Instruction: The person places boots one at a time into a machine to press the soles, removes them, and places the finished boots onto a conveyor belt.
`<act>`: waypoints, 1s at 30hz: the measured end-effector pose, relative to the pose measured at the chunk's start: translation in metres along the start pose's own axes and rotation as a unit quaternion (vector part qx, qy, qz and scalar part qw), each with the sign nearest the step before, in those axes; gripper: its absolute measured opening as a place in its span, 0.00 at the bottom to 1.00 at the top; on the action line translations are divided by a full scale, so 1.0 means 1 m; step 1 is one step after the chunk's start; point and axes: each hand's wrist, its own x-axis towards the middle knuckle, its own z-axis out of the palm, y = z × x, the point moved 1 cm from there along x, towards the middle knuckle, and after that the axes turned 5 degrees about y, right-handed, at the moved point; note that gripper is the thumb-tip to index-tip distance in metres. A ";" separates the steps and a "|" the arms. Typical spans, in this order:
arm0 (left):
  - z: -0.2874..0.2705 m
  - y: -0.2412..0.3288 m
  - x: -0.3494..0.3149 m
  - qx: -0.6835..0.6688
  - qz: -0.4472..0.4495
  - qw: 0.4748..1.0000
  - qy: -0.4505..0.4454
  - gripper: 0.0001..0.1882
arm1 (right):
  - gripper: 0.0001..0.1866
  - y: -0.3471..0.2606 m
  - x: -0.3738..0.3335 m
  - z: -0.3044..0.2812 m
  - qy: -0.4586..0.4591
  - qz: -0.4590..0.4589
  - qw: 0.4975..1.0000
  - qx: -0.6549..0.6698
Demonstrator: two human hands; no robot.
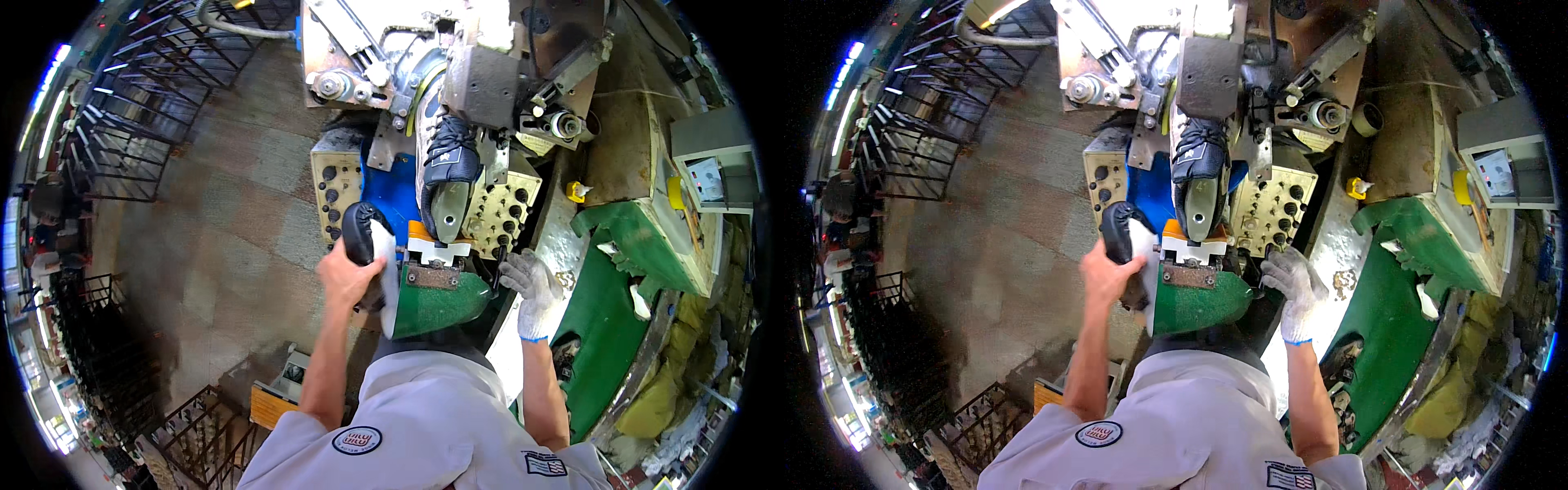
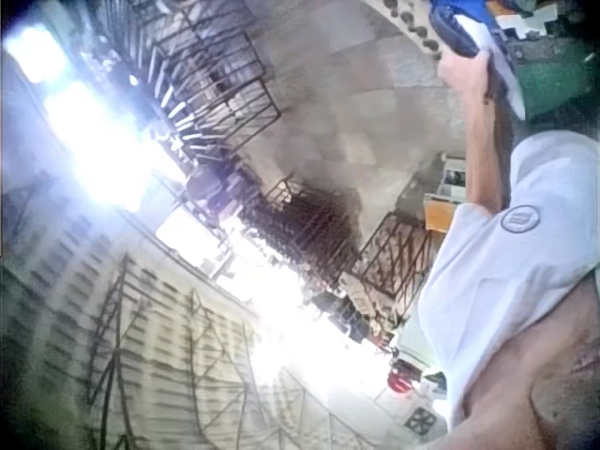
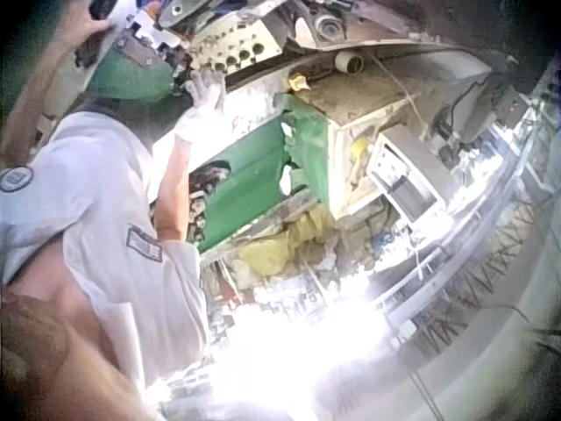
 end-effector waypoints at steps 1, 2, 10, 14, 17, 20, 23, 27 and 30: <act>-0.033 0.024 -0.004 0.012 0.026 1.000 0.012 0.33 | 0.37 -0.011 -0.008 0.013 -0.015 0.002 1.000 -0.009; -0.069 0.057 -0.007 -0.013 0.027 1.000 -0.003 0.32 | 0.39 -0.019 -0.016 0.029 -0.059 -0.007 0.998 -0.007; -0.049 0.168 -0.033 -0.432 0.065 0.868 -0.236 0.25 | 0.45 -0.035 -0.040 0.109 -0.259 0.201 0.867 0.375; 0.042 0.212 -0.068 -0.386 -0.071 0.886 -0.245 0.15 | 0.24 -0.007 -0.001 0.001 -0.173 0.163 0.895 0.379; 0.109 0.239 -0.088 -0.399 -0.132 0.802 -0.424 0.17 | 0.23 -0.023 0.004 -0.071 -0.106 0.076 0.948 0.290; 0.155 0.240 -0.101 -0.174 0.112 0.908 -0.364 0.16 | 0.26 -0.021 -0.003 -0.170 -0.059 0.154 0.890 0.425; 0.101 0.269 -0.091 -0.084 0.268 0.958 -0.063 0.18 | 0.27 0.004 -0.030 -0.319 0.087 0.135 0.936 0.313; 0.041 0.247 -0.042 0.168 0.362 0.867 0.298 0.17 | 0.32 0.015 -0.071 -0.505 0.269 0.278 0.920 -0.060; 0.079 0.223 -0.012 0.157 0.315 0.911 0.213 0.17 | 0.45 0.087 -0.068 -0.629 0.279 0.340 0.777 -0.450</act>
